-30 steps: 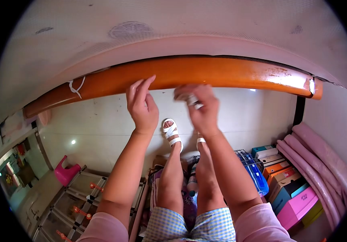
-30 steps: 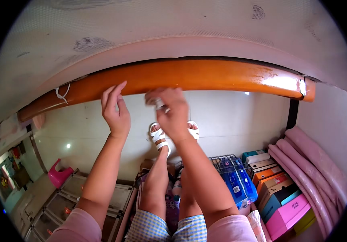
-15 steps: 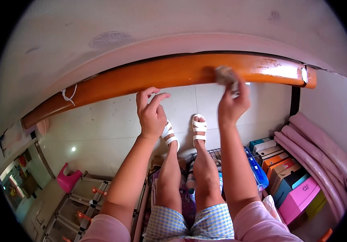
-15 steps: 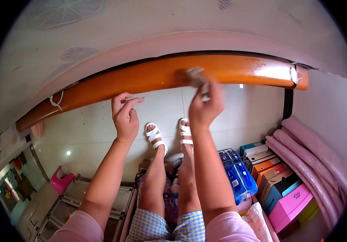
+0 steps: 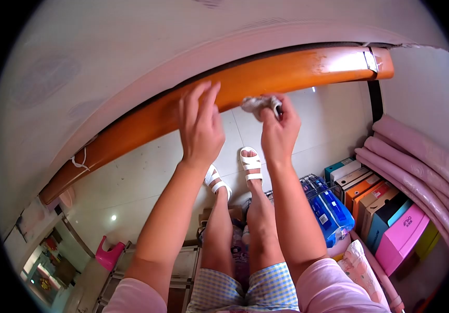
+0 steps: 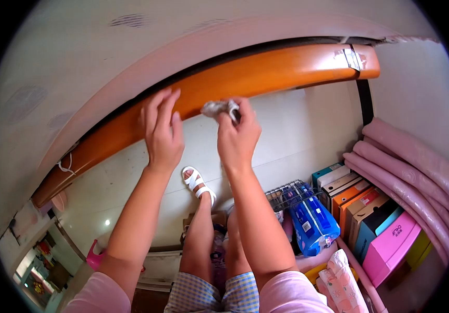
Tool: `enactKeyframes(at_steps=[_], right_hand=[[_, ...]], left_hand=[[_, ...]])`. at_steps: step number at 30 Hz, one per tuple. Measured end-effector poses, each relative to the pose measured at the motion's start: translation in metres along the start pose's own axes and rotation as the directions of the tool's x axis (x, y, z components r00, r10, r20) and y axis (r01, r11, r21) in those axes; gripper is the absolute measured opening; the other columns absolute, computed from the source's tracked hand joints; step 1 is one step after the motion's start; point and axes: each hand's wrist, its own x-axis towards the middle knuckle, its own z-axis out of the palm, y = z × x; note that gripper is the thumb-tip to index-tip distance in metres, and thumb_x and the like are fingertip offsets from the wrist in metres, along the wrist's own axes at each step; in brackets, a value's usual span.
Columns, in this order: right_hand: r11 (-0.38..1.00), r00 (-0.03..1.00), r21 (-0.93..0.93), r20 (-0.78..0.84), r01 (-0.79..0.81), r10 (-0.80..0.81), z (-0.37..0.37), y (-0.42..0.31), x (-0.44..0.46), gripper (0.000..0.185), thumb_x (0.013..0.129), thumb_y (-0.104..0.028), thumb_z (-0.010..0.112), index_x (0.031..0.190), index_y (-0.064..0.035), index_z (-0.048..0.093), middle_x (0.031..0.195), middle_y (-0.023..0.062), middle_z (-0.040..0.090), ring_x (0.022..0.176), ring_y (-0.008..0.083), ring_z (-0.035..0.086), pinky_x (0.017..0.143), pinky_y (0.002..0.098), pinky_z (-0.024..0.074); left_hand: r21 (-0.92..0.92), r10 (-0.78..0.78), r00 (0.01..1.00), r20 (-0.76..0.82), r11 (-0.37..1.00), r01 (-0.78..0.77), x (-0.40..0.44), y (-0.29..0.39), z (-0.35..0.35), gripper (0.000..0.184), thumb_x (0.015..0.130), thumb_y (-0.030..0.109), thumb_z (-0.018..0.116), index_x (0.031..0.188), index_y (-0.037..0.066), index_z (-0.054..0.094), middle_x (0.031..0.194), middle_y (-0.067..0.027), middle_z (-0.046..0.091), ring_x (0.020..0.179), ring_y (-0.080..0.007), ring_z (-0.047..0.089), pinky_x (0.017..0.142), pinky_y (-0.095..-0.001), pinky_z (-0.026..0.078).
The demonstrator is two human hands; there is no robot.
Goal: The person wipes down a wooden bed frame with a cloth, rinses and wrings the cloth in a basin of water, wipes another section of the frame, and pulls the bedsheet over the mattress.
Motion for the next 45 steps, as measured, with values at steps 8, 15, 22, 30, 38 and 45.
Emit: enactKeyframes(at_steps=[8, 15, 22, 30, 38, 45], right_hand=[[0.920, 0.983, 0.347, 0.018, -0.179, 0.184, -0.033, -0.003, 0.049, 0.022, 0.081, 0.000, 0.061, 0.102, -0.0016, 0.053, 0.090, 0.0055, 0.061, 0.078, 0.0108, 0.057, 0.068, 0.0222, 0.0477], [0.917, 0.942, -0.274, -0.083, 0.291, -0.324, -0.007, -0.004, 0.070, 0.020, 0.076, -0.003, 0.068, 0.093, -0.0017, 0.058, 0.085, 0.0078, 0.063, 0.075, 0.0156, 0.059, 0.073, 0.0277, 0.0491], [0.646, 0.670, -0.462, -0.139, 0.607, -0.729, 0.013, 0.017, 0.094, 0.028, 0.075, 0.002, 0.065, 0.102, -0.0040, 0.064, 0.100, 0.0109, 0.067, 0.090, 0.0297, 0.063, 0.081, 0.0346, 0.0495], [0.511, 0.613, -0.574, -0.018, 0.640, -0.790, 0.020, 0.028, 0.086, 0.043, 0.063, 0.010, 0.061, 0.101, -0.0093, 0.065, 0.114, 0.0113, 0.060, 0.086, 0.0313, 0.055, 0.079, 0.0374, 0.0474], [0.640, 0.732, -0.495, -0.011, 0.588, -0.681, 0.031, 0.030, 0.084, 0.042, 0.066, 0.005, 0.062, 0.106, -0.0078, 0.063, 0.101, 0.0165, 0.050, 0.093, 0.0337, 0.051, 0.079, 0.0420, 0.0453], [0.673, 0.774, -0.464, 0.045, 0.576, -0.632, 0.020, 0.024, 0.087, 0.038, 0.066, 0.003, 0.065, 0.102, -0.0094, 0.065, 0.095, 0.0132, 0.050, 0.089, 0.0317, 0.052, 0.074, 0.0395, 0.0464]], left_hand=[[0.228, 0.022, 0.995, 0.093, 0.973, -0.043, 0.021, 0.007, 0.047, 0.044, 0.088, 0.016, 0.059, 0.131, 0.008, 0.053, 0.122, -0.0086, 0.049, 0.113, -0.0289, 0.044, 0.101, -0.0481, 0.030], [0.266, 0.021, 0.994, 0.107, 0.963, -0.049, 0.017, 0.006, 0.051, 0.045, 0.087, 0.016, 0.061, 0.131, 0.011, 0.054, 0.125, -0.0077, 0.048, 0.114, -0.0278, 0.044, 0.101, -0.0491, 0.029], [0.322, 0.013, 0.994, 0.106, 0.945, -0.047, 0.010, 0.005, 0.055, 0.049, 0.085, 0.016, 0.063, 0.132, 0.013, 0.053, 0.141, -0.0015, 0.043, 0.120, -0.0239, 0.042, 0.096, -0.0451, 0.027], [0.277, -0.003, 0.994, 0.108, 0.961, -0.027, 0.009, 0.005, 0.057, 0.050, 0.086, 0.015, 0.062, 0.135, 0.014, 0.051, 0.140, -0.0013, 0.044, 0.122, -0.0243, 0.040, 0.098, -0.0451, 0.026], [0.239, -0.032, 0.995, 0.090, 0.971, 0.009, 0.017, 0.009, 0.056, 0.048, 0.087, 0.015, 0.060, 0.134, 0.014, 0.050, 0.132, -0.0042, 0.048, 0.119, -0.0273, 0.042, 0.098, -0.0477, 0.027], [0.273, -0.051, 0.993, 0.102, 0.962, 0.021, 0.014, 0.013, 0.059, 0.048, 0.088, 0.018, 0.059, 0.135, 0.017, 0.049, 0.131, -0.0046, 0.045, 0.120, -0.0293, 0.039, 0.097, -0.0507, 0.027]])
